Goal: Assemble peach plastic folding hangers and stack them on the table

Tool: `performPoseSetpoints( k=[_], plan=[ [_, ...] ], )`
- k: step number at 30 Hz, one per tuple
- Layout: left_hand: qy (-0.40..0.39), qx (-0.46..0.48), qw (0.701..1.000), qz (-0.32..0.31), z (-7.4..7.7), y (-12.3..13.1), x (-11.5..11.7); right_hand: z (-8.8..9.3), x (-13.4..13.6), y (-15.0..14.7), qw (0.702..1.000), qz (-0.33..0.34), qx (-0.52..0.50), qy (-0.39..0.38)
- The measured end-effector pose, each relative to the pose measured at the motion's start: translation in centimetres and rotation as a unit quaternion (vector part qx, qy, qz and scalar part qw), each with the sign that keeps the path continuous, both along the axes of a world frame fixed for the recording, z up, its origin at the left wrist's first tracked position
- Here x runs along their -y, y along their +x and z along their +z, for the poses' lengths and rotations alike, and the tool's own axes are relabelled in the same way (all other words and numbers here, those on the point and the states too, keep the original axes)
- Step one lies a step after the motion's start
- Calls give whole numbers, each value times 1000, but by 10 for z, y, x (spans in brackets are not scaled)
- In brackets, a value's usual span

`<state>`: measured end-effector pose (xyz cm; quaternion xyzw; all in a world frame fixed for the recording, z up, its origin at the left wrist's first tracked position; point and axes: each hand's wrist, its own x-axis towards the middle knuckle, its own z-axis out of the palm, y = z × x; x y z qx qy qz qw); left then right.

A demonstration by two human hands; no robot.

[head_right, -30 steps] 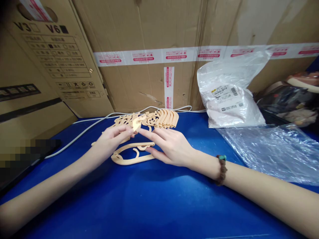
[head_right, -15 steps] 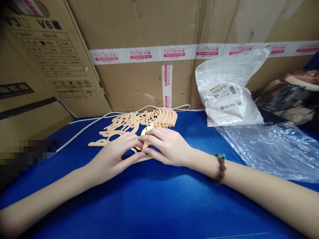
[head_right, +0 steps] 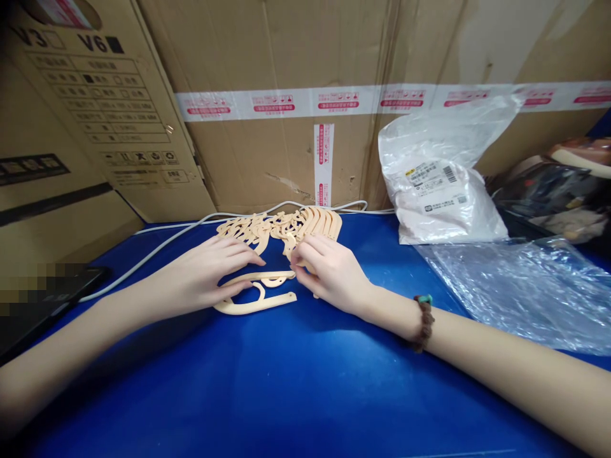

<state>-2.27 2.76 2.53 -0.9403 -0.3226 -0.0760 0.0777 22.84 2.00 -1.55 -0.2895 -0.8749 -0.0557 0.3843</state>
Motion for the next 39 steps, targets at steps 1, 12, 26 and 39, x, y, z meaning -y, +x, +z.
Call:
performPoseSetpoints(
  k=[1,12,26,39],
  plan=[
    [2,-6,1000,-2,-2,0,-1,0,0,0,1000,5,7,-11],
    [68,-25,997,20,-14,7,-3,-2,0,0,990,62,91,-91],
    [-64,84,994,11,-3,18,19,-3,1,1,998,-10,6,-55],
    [-201,66,977,-30,-17,25,32,26,8,-2,991,-83,95,-55]
  ],
)
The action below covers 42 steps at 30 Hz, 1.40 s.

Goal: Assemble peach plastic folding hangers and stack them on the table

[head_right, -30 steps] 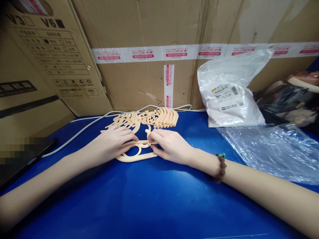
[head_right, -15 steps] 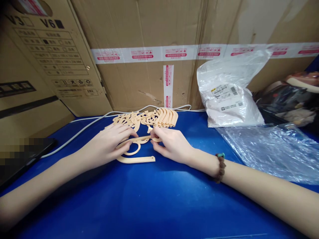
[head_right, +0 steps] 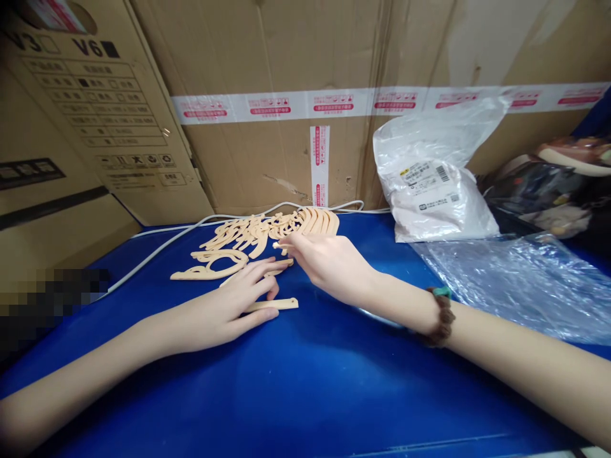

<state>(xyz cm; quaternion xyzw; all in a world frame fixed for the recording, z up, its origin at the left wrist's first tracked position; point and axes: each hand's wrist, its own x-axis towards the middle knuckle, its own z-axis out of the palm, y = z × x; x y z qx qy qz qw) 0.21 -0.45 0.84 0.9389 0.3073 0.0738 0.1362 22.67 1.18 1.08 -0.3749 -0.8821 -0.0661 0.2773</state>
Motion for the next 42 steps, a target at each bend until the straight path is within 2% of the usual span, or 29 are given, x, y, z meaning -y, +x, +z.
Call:
performPoseSetpoints(
  k=[3,9,13,26,36,42],
  plan=[
    [-15,17,1000,-11,0,2,1,0,9,4,997,-30,36,-57],
    [-13,81,996,18,-6,9,3,-11,24,13,986,-84,64,-130],
    [-21,124,991,49,-9,11,2,-12,23,14,983,-79,66,-153],
    [-35,134,989,61,-9,13,3,-15,24,19,990,21,-6,-140],
    [-40,152,985,65,-9,14,3,-16,25,19,993,7,-24,-112],
    [-35,144,987,67,-8,14,3,-17,25,21,990,13,-33,-140]
  ],
)
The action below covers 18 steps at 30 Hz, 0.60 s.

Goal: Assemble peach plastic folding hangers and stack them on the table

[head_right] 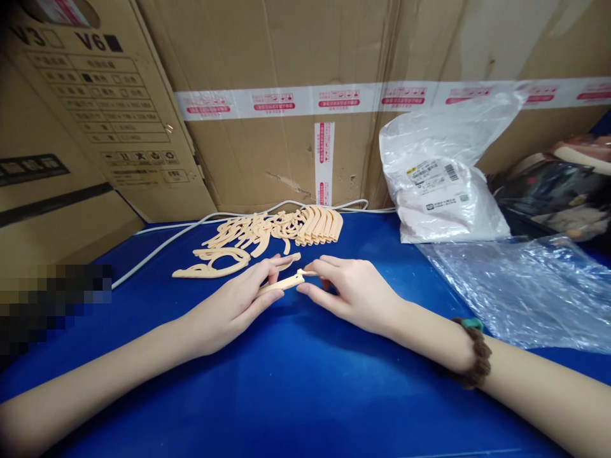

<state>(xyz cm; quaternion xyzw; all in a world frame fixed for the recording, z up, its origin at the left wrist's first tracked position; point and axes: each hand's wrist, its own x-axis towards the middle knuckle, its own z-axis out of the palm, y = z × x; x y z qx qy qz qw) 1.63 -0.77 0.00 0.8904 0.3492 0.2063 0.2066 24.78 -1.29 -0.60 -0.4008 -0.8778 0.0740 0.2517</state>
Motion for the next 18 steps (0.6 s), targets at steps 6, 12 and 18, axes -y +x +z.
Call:
performPoseSetpoints(
  k=[6,12,18],
  plan=[
    [12,-9,1000,-5,0,0,0,1,-3,-2,998,21,-44,-47],
    [40,-37,998,-15,-1,-1,0,3,-2,-2,994,30,-56,-92],
    [55,-58,996,-26,-1,-2,0,3,-2,-2,990,50,-80,-109]
  ],
)
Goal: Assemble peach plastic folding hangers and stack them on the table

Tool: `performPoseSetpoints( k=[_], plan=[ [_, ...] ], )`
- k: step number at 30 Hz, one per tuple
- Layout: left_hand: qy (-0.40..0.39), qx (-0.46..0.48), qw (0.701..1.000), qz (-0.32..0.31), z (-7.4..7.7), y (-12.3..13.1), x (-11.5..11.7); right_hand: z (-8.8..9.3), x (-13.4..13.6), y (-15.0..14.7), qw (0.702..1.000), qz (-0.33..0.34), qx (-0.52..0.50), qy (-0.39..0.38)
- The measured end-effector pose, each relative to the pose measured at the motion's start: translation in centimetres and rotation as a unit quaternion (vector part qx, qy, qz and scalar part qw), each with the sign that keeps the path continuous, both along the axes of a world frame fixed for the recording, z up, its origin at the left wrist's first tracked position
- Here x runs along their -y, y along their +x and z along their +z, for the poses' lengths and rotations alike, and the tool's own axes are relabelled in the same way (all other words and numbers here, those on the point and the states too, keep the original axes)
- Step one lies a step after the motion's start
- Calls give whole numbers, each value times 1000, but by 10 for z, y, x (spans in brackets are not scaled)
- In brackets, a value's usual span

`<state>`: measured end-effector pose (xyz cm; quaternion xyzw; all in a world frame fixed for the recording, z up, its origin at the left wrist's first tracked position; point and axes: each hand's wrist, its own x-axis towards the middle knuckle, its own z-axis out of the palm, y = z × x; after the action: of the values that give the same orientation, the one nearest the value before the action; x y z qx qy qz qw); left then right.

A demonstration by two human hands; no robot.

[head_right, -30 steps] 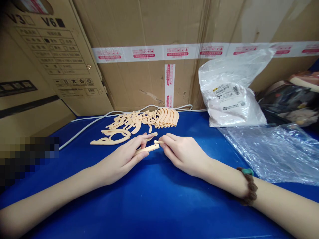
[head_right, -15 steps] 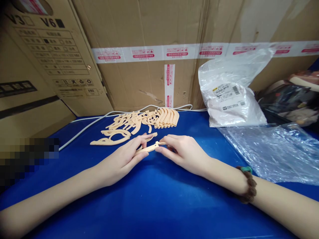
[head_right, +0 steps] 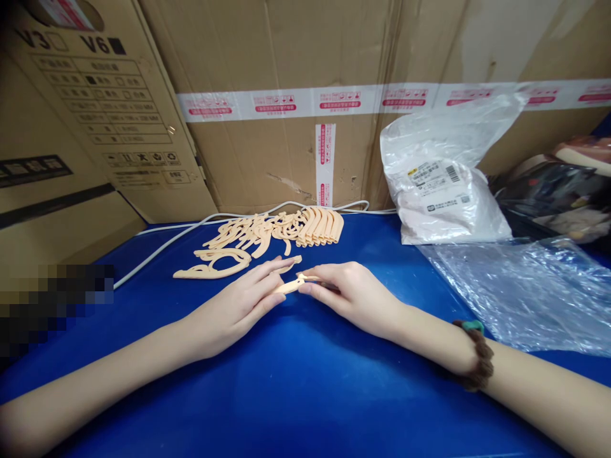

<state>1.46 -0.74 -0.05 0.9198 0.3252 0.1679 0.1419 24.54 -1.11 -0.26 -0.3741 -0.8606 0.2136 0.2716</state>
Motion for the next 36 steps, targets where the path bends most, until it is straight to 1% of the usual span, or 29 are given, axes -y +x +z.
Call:
performPoseSetpoints(
  k=[6,23,31,36],
  plan=[
    [4,1,1000,6,-1,1,0,0,-1,1,1000,5,-26,-16],
    [7,11,1000,-5,0,2,1,3,-1,0,1000,9,-17,-24],
    [-3,-6,1000,-4,0,0,0,1,0,2,999,21,18,20],
    [-6,0,1000,-7,-1,-1,0,-1,-1,4,996,24,57,63]
  ],
)
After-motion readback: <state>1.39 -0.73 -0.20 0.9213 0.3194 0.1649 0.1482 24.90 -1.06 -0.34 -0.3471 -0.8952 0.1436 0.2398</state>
